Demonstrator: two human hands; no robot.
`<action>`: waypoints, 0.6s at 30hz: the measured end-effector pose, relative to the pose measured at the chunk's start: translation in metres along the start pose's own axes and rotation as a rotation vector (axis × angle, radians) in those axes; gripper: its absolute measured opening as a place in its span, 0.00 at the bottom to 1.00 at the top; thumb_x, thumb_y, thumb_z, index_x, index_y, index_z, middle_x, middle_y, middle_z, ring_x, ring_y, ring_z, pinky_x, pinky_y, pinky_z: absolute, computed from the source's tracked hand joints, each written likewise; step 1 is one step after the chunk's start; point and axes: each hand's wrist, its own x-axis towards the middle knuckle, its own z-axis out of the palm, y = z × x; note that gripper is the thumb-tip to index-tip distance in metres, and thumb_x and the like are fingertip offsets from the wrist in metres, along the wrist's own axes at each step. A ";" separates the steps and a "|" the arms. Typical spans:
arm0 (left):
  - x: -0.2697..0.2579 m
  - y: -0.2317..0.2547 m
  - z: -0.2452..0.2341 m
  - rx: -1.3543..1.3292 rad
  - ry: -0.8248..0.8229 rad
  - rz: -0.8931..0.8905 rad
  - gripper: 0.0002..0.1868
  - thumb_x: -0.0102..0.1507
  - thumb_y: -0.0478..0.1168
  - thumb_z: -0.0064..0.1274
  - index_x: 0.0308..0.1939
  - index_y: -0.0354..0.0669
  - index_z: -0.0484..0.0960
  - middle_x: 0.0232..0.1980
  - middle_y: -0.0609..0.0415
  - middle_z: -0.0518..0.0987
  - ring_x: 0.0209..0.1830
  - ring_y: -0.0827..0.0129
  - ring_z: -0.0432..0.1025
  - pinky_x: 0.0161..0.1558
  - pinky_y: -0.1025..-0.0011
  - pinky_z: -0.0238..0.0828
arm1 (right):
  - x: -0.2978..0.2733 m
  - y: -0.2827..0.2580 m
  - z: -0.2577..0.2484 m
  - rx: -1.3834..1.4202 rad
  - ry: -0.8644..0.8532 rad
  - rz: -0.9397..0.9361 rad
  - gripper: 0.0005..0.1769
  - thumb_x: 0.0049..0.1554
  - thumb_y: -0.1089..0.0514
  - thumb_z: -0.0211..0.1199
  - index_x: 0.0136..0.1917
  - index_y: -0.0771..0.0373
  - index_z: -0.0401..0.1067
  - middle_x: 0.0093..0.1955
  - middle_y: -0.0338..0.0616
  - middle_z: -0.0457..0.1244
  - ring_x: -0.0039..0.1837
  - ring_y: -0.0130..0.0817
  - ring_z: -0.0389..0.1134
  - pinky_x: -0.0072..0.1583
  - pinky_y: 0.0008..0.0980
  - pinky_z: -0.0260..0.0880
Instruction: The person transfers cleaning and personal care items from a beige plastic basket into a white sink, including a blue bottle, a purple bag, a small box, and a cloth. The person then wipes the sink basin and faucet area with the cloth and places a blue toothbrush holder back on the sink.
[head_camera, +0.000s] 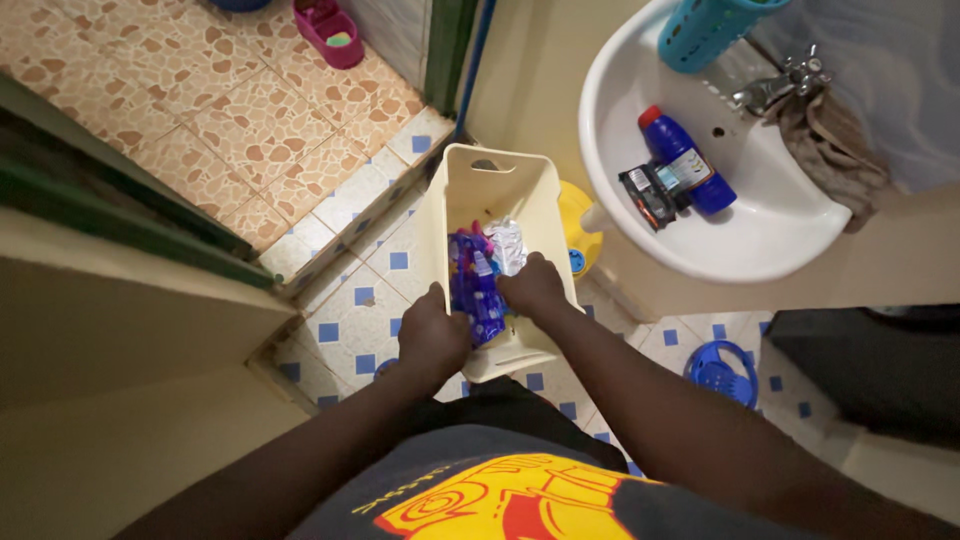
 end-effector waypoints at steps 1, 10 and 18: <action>-0.002 -0.001 0.000 -0.006 -0.006 -0.006 0.13 0.57 0.38 0.49 0.43 0.34 0.76 0.42 0.32 0.80 0.48 0.37 0.75 0.52 0.48 0.70 | 0.000 -0.002 0.003 -0.050 0.017 0.001 0.38 0.45 0.41 0.73 0.54 0.75 0.69 0.52 0.68 0.67 0.55 0.57 0.71 0.57 0.46 0.73; -0.004 0.004 -0.005 -0.052 0.021 -0.086 0.16 0.59 0.39 0.52 0.48 0.35 0.77 0.45 0.34 0.81 0.50 0.40 0.76 0.53 0.51 0.72 | -0.019 -0.026 -0.012 -0.115 0.058 -0.032 0.38 0.43 0.41 0.74 0.58 0.69 0.72 0.59 0.66 0.63 0.61 0.58 0.67 0.62 0.46 0.69; 0.023 -0.025 0.010 0.009 0.111 -0.217 0.17 0.61 0.42 0.50 0.52 0.40 0.80 0.49 0.38 0.82 0.52 0.44 0.77 0.56 0.53 0.72 | -0.028 -0.034 -0.061 0.250 -0.022 -0.032 0.29 0.47 0.46 0.68 0.57 0.66 0.77 0.51 0.54 0.72 0.52 0.45 0.74 0.55 0.38 0.73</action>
